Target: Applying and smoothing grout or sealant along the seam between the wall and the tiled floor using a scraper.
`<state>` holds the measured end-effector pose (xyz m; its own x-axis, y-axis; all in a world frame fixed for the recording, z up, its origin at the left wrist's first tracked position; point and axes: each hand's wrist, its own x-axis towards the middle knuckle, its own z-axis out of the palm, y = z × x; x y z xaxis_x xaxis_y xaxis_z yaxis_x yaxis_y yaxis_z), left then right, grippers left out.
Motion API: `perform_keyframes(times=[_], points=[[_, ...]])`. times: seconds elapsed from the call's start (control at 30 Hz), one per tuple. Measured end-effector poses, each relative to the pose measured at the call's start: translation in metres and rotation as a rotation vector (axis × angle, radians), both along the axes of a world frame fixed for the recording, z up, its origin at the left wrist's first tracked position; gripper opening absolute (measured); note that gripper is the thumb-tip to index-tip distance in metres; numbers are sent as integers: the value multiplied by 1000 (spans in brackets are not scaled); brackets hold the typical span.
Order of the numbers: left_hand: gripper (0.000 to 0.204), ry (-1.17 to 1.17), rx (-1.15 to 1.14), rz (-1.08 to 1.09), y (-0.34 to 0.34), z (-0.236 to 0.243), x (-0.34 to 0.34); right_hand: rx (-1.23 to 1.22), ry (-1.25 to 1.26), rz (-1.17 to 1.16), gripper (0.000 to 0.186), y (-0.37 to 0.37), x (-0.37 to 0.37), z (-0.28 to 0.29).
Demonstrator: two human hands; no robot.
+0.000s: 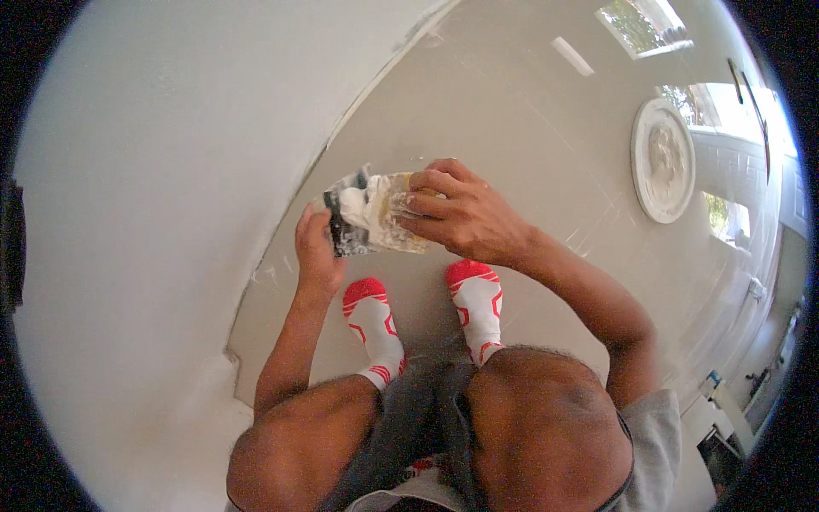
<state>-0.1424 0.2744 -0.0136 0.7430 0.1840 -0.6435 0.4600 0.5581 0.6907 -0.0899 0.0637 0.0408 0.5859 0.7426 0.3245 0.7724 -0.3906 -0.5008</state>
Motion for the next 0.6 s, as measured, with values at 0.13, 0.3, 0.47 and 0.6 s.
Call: perform_keyframes(times=[0.13, 0.3, 0.47, 0.6], points=[[15, 14, -66, 65, 35, -12, -7, -225, -81, -55, 29, -19, 35, -31], [22, 13, -60, 15, 40, -1, -6, -248, -249, -360, 31, -11, 86, -84], [26, 88, -47, 22, 42, 0, -10, -215, -346, -447, 30, 1, 114, -133], [27, 68, -35, 40, 51, -10, -17, -399, -332, -329, 23, 1, 121, -129]])
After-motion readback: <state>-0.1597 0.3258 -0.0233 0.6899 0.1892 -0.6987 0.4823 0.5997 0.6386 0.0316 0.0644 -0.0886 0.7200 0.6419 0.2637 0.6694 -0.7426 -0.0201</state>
